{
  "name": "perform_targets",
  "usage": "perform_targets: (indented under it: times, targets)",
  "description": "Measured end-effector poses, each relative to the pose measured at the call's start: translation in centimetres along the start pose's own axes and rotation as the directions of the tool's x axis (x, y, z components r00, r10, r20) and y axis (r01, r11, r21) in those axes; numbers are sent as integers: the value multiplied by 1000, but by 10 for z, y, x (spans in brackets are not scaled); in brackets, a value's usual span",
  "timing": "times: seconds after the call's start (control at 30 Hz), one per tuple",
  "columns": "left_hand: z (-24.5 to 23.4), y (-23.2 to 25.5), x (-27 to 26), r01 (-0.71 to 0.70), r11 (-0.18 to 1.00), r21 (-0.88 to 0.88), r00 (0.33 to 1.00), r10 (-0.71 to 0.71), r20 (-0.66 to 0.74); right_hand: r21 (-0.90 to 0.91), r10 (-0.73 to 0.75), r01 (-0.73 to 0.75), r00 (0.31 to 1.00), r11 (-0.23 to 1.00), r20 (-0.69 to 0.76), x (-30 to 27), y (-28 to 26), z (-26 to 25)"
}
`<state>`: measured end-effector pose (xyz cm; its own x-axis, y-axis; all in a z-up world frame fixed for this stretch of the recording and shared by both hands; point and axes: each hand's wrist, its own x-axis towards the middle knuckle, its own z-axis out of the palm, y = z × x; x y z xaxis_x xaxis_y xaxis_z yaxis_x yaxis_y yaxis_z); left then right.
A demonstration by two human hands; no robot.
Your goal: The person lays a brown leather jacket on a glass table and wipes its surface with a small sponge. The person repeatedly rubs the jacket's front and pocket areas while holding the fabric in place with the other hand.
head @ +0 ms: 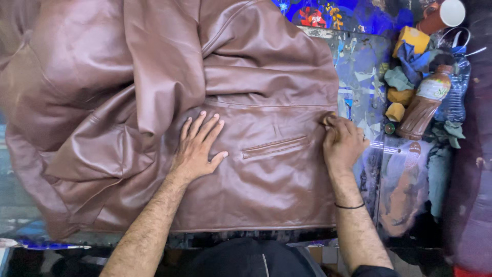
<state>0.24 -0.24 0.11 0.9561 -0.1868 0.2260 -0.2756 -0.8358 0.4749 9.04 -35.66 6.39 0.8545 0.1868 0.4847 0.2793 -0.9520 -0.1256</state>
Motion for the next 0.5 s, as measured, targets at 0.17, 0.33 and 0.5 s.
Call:
perform_targets:
  times: [0.17, 0.33, 0.5]
  targets:
    - [-2, 1, -4, -14, 1000, -10, 1000, 14, -1, 110, -113, 98, 983, 989, 144, -49, -79, 38]
    - [-4, 1, -1, -26, 999, -43, 999, 25, -27, 217, -409, 362, 881, 907, 239, -25, -81, 8]
    - [-1, 1, -1, 0, 999, -34, 1000, 0, -3, -204, -55, 95, 980, 974, 190, 6, -18, -28]
